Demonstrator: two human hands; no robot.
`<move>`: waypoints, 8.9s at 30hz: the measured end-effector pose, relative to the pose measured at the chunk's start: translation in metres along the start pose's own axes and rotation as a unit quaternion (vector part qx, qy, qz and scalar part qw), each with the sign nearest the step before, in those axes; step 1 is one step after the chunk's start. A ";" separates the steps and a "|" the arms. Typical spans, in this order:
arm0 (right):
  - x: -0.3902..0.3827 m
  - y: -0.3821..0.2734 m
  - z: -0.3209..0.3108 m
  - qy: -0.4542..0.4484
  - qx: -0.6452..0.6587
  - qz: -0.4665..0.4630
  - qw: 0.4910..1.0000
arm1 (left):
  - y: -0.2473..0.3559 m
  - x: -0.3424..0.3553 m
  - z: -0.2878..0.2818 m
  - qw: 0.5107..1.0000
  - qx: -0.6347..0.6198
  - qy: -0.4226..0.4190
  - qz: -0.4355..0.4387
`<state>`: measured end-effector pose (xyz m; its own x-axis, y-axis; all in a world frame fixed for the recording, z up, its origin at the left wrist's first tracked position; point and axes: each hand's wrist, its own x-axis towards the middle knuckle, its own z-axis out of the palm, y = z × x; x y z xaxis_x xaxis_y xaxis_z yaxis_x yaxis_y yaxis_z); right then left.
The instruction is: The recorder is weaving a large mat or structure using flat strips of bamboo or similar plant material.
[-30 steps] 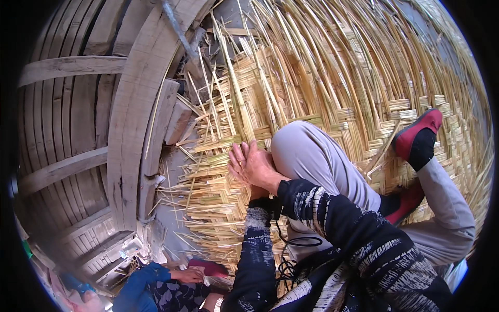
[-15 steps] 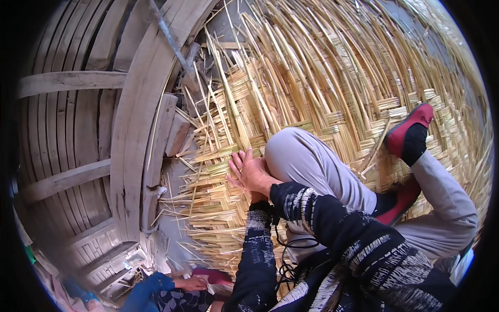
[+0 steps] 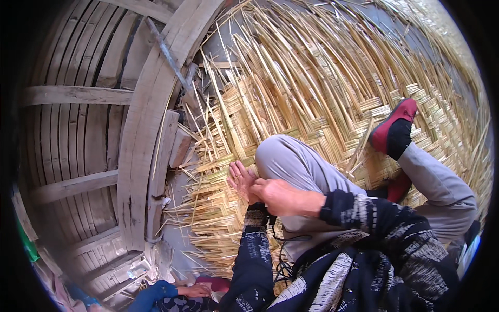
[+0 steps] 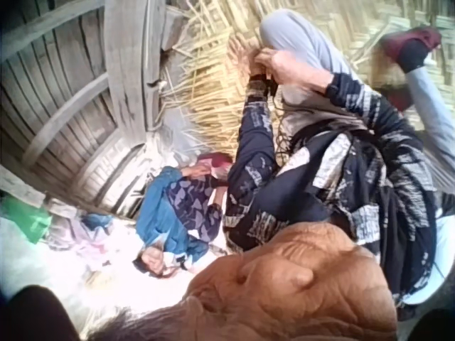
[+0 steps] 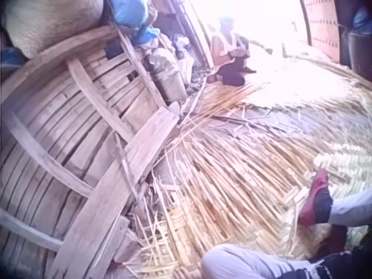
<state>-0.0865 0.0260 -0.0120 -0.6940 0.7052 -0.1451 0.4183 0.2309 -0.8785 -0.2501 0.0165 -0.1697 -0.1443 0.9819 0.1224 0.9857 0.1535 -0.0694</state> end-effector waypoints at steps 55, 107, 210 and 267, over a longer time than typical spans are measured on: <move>-0.617 0.169 0.047 0.639 0.003 0.696 0.328 | 0.256 -0.029 -0.086 0.754 -0.115 -0.418 0.494; -0.678 0.088 -0.073 0.750 -0.294 0.578 0.134 | 0.262 -0.016 -0.080 0.716 -0.292 -0.556 0.305; -0.471 0.018 -0.155 0.539 -0.389 0.364 0.652 | 0.121 0.181 -0.243 0.565 -0.824 0.034 0.034; -0.253 0.094 -0.113 0.360 -0.236 0.040 0.902 | 0.212 -0.062 -0.208 0.746 -0.493 -0.392 0.217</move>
<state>0.1947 -0.0552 -0.0063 -0.1611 0.9452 0.2839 0.7705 0.3002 -0.5623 -0.0140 -0.0349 0.0143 0.5821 0.7370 -0.3435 0.4836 0.0258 0.8749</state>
